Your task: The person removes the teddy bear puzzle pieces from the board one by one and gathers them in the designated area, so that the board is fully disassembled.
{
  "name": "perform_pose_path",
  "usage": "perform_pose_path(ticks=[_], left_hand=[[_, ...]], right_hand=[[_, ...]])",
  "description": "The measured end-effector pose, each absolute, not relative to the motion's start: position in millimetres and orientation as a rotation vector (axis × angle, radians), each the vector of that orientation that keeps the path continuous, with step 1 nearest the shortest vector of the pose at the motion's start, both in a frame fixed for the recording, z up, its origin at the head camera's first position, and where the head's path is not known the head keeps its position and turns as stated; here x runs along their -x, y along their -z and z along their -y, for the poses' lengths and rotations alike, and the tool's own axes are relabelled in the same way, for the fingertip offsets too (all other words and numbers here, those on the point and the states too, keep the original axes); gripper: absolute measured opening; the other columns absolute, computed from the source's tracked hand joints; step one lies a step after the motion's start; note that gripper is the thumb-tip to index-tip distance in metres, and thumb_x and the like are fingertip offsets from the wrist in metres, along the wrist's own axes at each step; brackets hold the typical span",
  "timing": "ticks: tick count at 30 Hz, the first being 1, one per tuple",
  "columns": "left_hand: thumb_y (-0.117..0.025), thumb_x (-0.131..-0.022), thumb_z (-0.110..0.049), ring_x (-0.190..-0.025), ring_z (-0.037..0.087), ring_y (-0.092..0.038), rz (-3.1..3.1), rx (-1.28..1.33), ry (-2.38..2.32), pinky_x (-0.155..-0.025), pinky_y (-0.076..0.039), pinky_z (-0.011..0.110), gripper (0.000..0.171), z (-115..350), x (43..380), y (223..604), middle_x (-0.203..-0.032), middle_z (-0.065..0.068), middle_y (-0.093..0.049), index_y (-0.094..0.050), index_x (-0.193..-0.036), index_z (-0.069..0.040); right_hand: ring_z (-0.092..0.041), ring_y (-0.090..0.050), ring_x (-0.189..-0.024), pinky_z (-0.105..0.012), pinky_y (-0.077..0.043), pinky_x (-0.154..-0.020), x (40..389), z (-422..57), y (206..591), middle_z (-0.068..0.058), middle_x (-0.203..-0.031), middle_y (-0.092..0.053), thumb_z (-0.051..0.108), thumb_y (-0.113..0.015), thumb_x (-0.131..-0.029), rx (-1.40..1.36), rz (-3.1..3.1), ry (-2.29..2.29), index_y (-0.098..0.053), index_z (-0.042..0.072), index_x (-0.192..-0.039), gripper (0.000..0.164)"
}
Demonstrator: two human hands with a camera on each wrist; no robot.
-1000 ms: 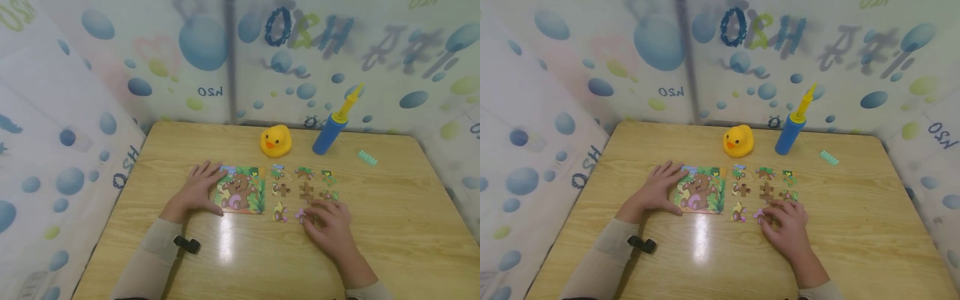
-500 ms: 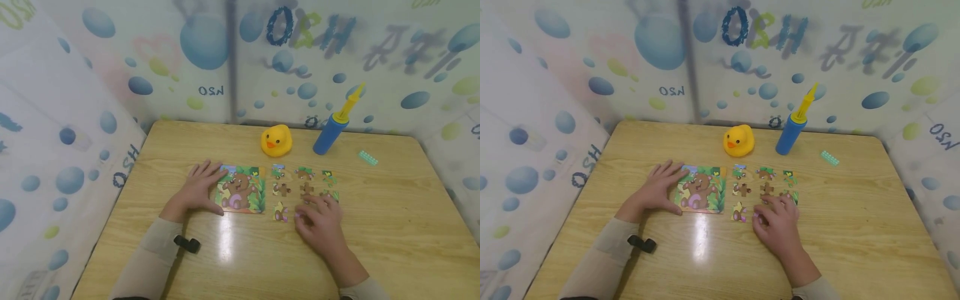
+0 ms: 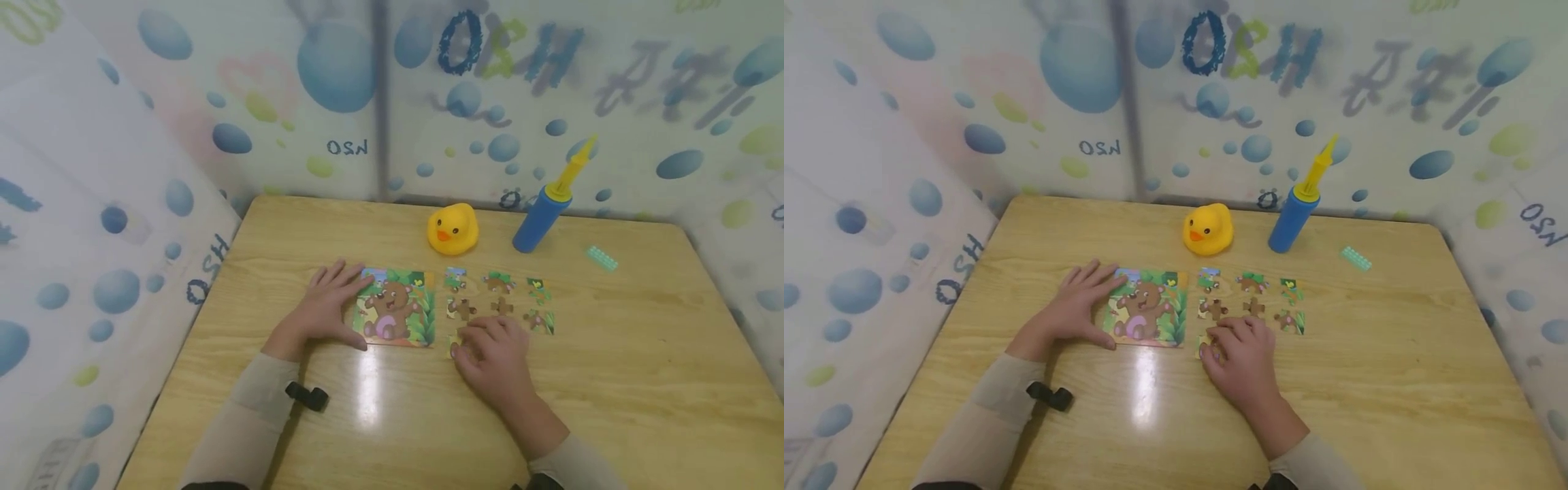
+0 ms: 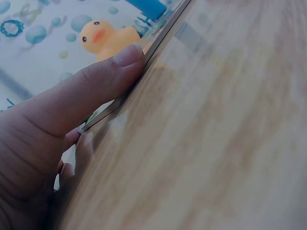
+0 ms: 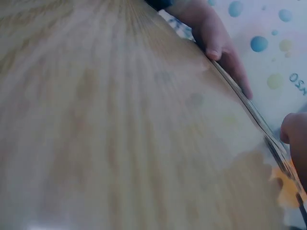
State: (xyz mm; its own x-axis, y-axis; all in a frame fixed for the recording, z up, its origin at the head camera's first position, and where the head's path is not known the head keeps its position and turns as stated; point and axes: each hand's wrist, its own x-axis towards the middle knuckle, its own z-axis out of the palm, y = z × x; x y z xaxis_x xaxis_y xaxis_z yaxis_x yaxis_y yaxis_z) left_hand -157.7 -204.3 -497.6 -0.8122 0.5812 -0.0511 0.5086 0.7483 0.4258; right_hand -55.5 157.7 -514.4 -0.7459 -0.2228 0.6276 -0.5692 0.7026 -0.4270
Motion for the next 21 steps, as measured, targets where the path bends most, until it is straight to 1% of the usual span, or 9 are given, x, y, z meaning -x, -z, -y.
perform_pose_path(ticks=[4,6,11,16,21], left_hand=[[-0.086,-0.055,-0.086,-0.163,0.040,0.002,-2.761,-0.863,-0.602,-0.128,0.008,0.061,0.139,203.8,156.7,496.7,-0.179,0.003,-0.015,-0.034,-0.169,-0.025],[-0.087,-0.056,-0.085,-0.163,0.040,0.002,-2.763,-0.863,-0.610,-0.128,0.008,0.061,0.139,203.8,156.2,495.8,-0.179,0.004,-0.015,-0.035,-0.169,-0.025],[-0.086,-0.054,-0.086,-0.163,0.040,0.001,-2.765,-0.861,-0.605,-0.128,0.007,0.062,0.140,204.3,156.4,495.6,-0.178,0.004,-0.016,-0.035,-0.169,-0.025],[-0.086,-0.054,-0.087,-0.163,0.039,0.001,-2.769,-0.850,-0.603,-0.128,0.007,0.061,0.140,205.7,156.9,498.2,-0.179,0.003,-0.016,-0.035,-0.169,-0.026],[-0.087,-0.055,-0.084,-0.163,0.039,0.000,-2.770,-0.855,-0.607,-0.128,0.006,0.061,0.138,202.5,156.3,494.9,-0.178,0.003,-0.017,-0.036,-0.169,-0.025]], right_hand=[[-0.037,-0.062,-0.101,-0.055,-0.044,-0.087,57.7,-140.9,513.9,-0.007,-0.103,-0.077,0.023,-0.076,-0.082,-0.662,2.362,-0.812,-0.081,0.012,-0.092,0.016],[-0.036,-0.061,-0.103,-0.056,-0.045,-0.090,58.9,-132.7,513.0,-0.006,-0.105,-0.076,0.024,-0.075,-0.084,-0.679,2.372,-0.800,-0.082,0.012,-0.093,0.017],[-0.034,-0.058,-0.110,-0.059,-0.039,-0.097,61.2,-113.1,513.7,-0.004,-0.110,-0.075,0.029,-0.073,-0.087,-0.711,2.447,-0.786,-0.083,0.013,-0.098,0.022],[-0.032,-0.056,-0.116,-0.059,-0.037,-0.101,67.4,-95.6,508.7,-0.002,-0.118,-0.073,0.034,-0.073,-0.090,-0.663,2.600,-0.691,-0.083,0.015,-0.110,0.029],[-0.030,-0.052,-0.116,-0.058,-0.037,-0.101,74.7,-88.5,502.1,-0.003,-0.123,-0.071,0.044,-0.075,-0.094,-0.568,2.733,-0.633,-0.079,0.014,-0.124,0.042]])
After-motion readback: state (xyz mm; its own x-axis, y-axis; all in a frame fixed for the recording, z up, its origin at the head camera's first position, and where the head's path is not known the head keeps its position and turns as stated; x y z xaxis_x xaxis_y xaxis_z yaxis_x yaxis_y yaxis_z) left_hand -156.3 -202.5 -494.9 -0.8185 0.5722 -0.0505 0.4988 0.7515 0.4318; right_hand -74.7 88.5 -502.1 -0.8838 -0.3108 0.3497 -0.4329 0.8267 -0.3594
